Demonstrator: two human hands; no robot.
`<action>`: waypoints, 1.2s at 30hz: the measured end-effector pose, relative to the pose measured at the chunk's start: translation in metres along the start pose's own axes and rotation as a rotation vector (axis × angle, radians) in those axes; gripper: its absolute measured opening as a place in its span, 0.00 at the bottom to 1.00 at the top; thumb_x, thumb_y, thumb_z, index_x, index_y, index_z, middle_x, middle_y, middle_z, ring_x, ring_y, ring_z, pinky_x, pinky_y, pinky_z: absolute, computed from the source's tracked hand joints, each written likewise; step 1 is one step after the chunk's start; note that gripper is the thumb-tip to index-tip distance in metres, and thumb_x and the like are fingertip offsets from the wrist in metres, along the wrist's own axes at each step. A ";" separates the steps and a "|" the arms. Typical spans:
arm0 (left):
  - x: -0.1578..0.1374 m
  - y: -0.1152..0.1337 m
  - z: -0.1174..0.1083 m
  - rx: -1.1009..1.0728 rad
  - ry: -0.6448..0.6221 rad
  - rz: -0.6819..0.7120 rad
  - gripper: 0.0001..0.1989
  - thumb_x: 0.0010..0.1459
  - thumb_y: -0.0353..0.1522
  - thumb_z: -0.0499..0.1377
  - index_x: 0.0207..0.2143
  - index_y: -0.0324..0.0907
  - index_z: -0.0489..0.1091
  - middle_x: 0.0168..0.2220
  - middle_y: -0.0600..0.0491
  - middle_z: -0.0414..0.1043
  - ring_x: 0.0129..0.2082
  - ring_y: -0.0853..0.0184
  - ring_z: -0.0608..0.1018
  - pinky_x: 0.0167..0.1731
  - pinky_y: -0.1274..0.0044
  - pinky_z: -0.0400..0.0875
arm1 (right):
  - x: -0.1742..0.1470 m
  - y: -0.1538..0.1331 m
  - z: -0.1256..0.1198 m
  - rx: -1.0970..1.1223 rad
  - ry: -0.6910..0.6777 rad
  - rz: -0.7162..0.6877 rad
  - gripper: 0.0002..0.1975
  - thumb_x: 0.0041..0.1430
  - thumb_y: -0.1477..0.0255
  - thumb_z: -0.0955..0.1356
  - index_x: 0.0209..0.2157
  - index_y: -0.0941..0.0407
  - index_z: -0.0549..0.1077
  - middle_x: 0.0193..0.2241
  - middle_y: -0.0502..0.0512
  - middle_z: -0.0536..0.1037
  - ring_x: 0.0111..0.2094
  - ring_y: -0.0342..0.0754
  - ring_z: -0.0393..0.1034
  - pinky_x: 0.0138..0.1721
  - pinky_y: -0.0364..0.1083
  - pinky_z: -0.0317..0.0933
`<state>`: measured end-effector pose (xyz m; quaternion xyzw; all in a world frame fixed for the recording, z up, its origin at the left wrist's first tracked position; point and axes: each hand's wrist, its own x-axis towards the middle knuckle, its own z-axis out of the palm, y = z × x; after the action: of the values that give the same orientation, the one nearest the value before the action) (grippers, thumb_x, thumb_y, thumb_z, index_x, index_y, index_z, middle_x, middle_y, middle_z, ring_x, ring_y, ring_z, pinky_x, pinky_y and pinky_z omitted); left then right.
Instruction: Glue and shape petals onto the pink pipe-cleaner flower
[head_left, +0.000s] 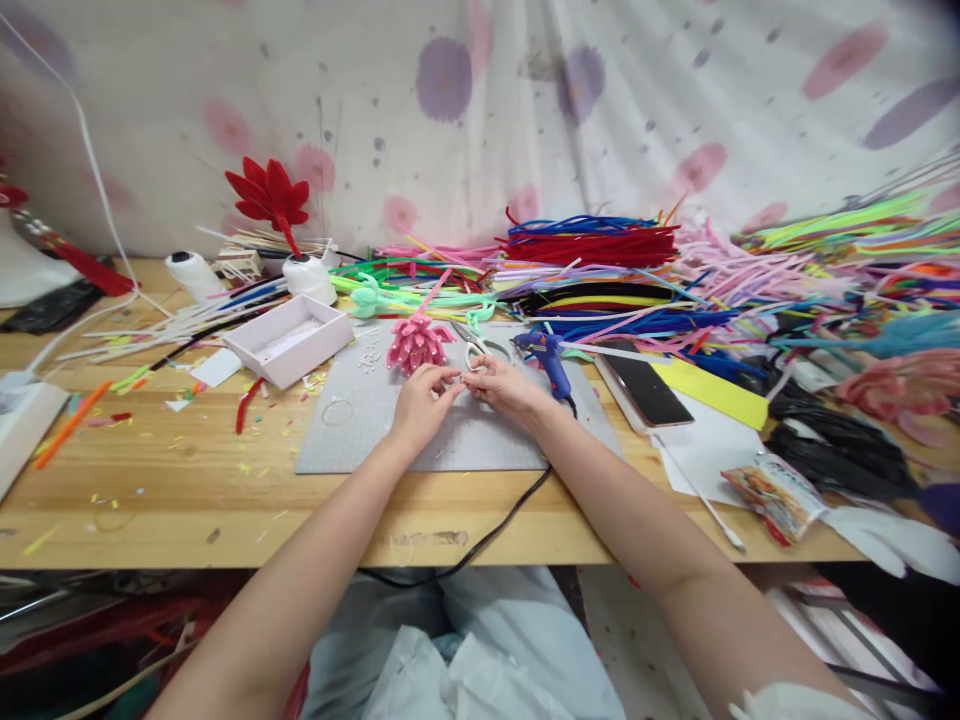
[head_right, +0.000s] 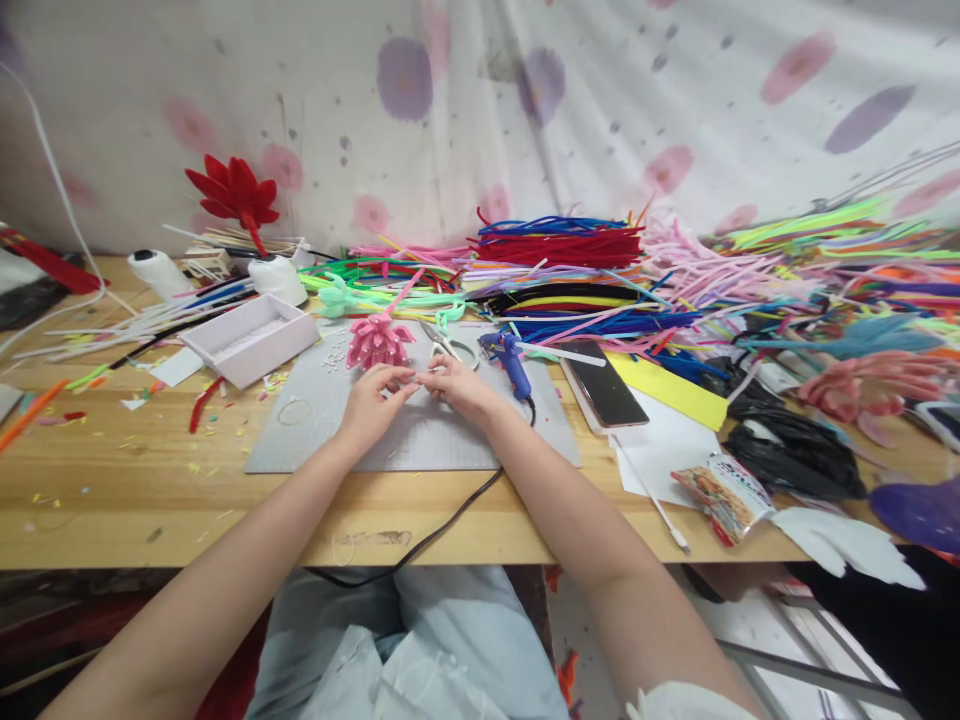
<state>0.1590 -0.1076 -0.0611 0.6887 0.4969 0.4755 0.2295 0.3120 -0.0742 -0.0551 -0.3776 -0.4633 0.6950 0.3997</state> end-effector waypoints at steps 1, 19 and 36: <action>-0.001 -0.001 0.002 -0.012 0.009 -0.009 0.08 0.50 0.33 0.60 0.34 0.42 0.73 0.32 0.53 0.70 0.24 0.73 0.70 0.25 0.78 0.66 | 0.001 0.001 -0.001 0.014 -0.002 -0.004 0.25 0.31 0.65 0.76 0.29 0.54 0.59 0.17 0.40 0.66 0.18 0.37 0.57 0.22 0.40 0.45; -0.001 -0.006 0.006 0.003 0.153 0.073 0.05 0.51 0.32 0.60 0.27 0.41 0.74 0.26 0.54 0.70 0.24 0.73 0.70 0.28 0.79 0.65 | 0.007 0.005 0.006 -0.022 0.103 -0.010 0.25 0.29 0.65 0.76 0.27 0.55 0.60 0.16 0.41 0.67 0.19 0.36 0.60 0.22 0.39 0.51; 0.010 -0.018 -0.014 -0.693 -0.027 -0.532 0.19 0.34 0.38 0.68 0.29 0.36 0.74 0.22 0.56 0.67 0.19 0.76 0.66 0.14 0.84 0.61 | -0.071 -0.066 -0.095 -1.260 0.339 0.120 0.22 0.44 0.52 0.68 0.22 0.58 0.69 0.18 0.52 0.70 0.21 0.43 0.62 0.22 0.43 0.53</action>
<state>0.1388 -0.0935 -0.0643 0.4251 0.4648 0.5294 0.5683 0.4390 -0.0888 -0.0092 -0.6691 -0.6905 0.2422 0.1299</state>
